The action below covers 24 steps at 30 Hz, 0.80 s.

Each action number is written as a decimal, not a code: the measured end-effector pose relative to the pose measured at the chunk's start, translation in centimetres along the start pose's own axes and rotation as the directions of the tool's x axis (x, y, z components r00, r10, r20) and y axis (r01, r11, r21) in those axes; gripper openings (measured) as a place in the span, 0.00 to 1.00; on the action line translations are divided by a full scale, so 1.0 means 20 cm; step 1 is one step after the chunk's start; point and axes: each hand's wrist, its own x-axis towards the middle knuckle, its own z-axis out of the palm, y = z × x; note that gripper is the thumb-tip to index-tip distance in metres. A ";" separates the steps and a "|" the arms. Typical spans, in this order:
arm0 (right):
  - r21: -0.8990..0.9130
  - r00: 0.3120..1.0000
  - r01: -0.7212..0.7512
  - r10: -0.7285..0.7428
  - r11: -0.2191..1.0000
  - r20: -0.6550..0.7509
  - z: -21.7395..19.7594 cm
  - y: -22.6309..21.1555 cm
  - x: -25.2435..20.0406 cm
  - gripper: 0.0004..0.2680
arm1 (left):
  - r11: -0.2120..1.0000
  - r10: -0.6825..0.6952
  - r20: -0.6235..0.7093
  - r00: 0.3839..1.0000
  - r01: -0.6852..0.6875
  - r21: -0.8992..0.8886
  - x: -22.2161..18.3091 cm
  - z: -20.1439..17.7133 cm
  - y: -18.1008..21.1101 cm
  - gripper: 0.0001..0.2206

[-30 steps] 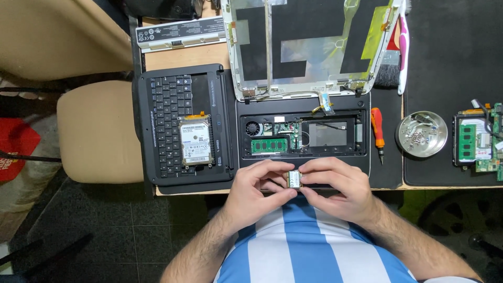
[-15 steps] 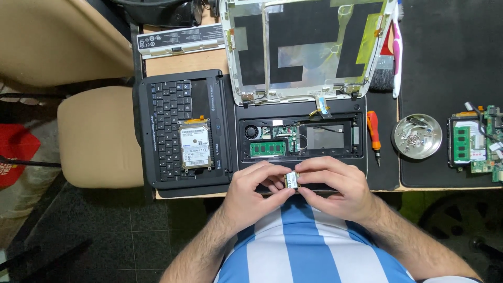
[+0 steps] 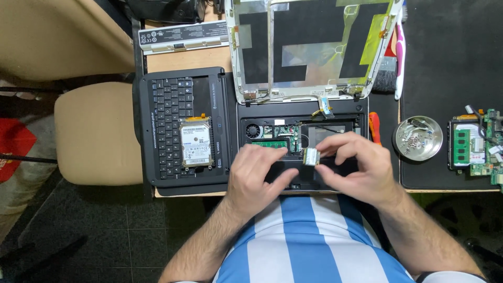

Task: Assembling a laptop by installing internal components and fitting the top casing onto the chassis.

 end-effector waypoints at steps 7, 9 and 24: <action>-0.260 0.995 0.083 -0.067 0.962 0.068 -0.04 0.00 0.13 0.14 | 0.930 0.051 0.078 0.996 -0.076 0.358 -0.02 0.06 -0.08 0.21; -0.316 0.991 0.111 -0.080 0.942 0.111 -0.03 -0.01 0.17 0.14 | 0.916 0.016 0.134 0.991 -0.068 0.395 -0.01 0.05 -0.08 0.24; -0.472 0.944 0.178 -0.015 0.864 0.329 0.05 0.10 0.16 0.13 | 0.926 -0.080 0.220 0.972 -0.009 0.378 0.02 0.04 -0.07 0.28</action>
